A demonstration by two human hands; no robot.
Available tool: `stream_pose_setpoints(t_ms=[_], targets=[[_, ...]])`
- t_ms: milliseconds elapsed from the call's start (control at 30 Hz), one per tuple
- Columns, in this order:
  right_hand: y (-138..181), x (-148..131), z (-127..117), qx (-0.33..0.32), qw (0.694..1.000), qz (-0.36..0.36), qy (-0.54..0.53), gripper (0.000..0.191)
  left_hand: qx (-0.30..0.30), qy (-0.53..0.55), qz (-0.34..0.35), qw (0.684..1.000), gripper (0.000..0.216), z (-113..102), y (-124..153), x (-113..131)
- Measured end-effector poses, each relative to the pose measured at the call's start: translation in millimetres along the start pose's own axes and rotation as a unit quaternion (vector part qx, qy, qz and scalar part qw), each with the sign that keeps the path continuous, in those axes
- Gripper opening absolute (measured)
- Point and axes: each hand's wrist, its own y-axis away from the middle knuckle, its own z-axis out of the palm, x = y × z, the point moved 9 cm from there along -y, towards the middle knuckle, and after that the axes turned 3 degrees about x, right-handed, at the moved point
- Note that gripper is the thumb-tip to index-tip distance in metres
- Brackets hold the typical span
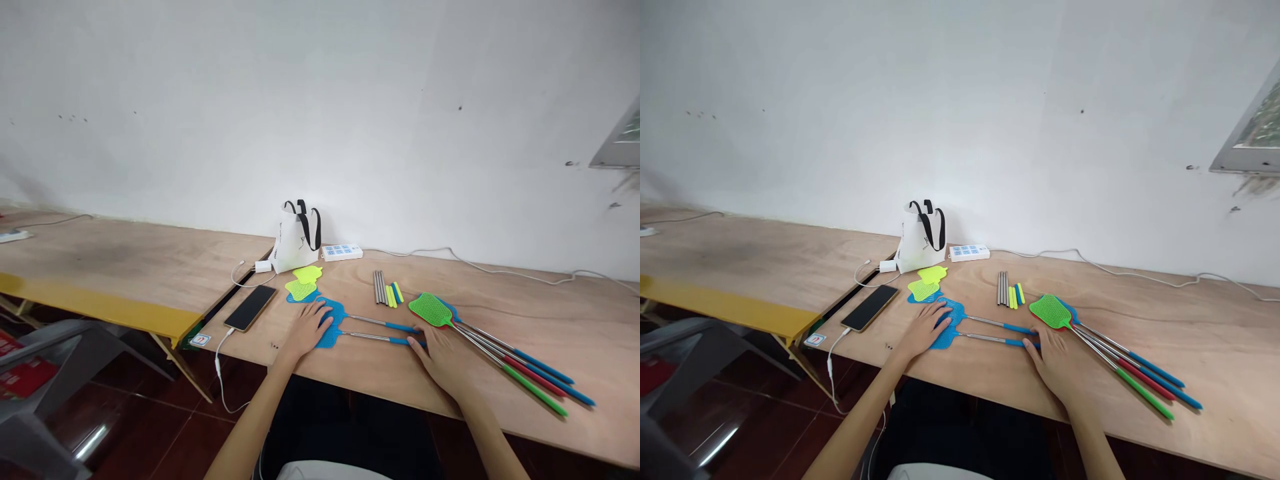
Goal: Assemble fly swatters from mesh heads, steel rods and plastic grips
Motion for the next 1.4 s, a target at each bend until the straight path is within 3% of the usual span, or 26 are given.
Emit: stream_pose_setpoints(t_ms=[633, 1400], targets=[[1, -10, 3, -0.038, 0.998, -0.050, -0.015, 0.036, 0.002, 0.005, 0.003, 1.000, 0.042, -1, 0, 1], [-1, -11, -1, -0.031, 0.999, -0.033, -0.024, 0.035, 0.007, 0.006, 0.007, 1.000, 0.041, -2, 0, 2]])
